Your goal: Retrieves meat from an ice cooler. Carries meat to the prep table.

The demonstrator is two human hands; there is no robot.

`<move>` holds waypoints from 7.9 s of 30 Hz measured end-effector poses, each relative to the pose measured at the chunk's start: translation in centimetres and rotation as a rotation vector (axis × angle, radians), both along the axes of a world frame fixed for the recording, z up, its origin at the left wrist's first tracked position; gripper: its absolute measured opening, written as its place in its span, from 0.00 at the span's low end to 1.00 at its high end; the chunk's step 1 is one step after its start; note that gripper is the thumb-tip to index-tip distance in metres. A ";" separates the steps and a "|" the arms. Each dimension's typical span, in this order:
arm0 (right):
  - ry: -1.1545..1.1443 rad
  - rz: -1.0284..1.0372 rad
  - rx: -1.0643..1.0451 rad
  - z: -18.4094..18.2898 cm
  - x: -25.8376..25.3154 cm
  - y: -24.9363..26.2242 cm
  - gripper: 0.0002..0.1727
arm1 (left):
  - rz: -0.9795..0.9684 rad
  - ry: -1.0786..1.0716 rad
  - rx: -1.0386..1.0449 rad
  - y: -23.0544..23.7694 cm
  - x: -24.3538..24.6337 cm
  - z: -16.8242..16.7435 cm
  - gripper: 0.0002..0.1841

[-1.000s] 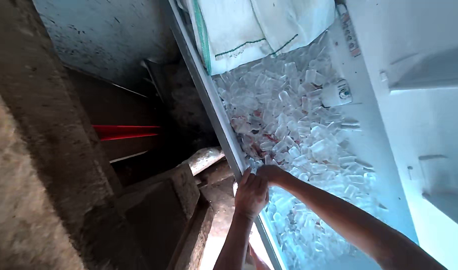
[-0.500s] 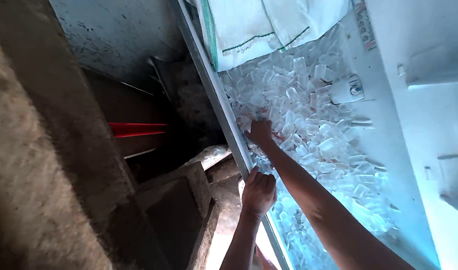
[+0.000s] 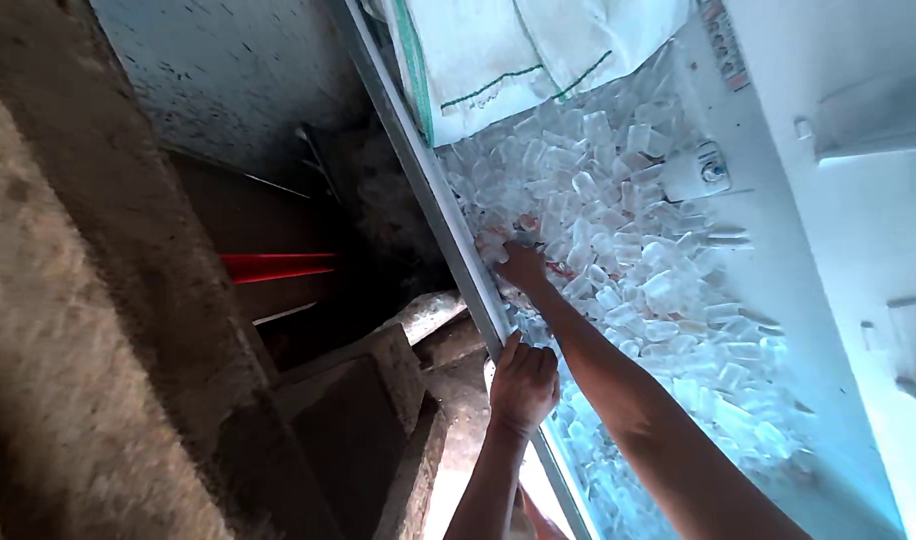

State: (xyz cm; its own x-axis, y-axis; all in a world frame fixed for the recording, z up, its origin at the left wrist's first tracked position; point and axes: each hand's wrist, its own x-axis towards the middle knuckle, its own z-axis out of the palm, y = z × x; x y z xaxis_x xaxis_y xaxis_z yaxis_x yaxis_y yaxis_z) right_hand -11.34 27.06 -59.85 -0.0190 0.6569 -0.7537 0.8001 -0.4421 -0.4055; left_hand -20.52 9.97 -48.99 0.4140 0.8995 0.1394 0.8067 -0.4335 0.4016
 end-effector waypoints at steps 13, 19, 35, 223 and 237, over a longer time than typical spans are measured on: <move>0.287 -0.065 -0.154 -0.9 1.9 1.8 0.45 | 0.003 0.000 -0.012 -0.2 0.1 0.0 0.09; 0.194 -0.119 -0.003 1.7 2.0 -0.5 0.34 | -0.004 0.006 -0.007 -0.1 0.1 0.0 0.10; 0.077 -0.148 -0.117 20.1 20.7 -20.1 0.24 | 0.005 0.015 0.013 0.1 0.1 0.1 0.10; -0.599 0.329 0.090 -1.7 14.9 -4.2 0.15 | -0.001 0.006 0.024 -0.2 -0.1 0.0 0.12; -0.465 0.197 0.007 -1.8 16.0 -6.2 0.26 | 0.004 0.001 0.019 -0.2 0.0 -0.1 0.12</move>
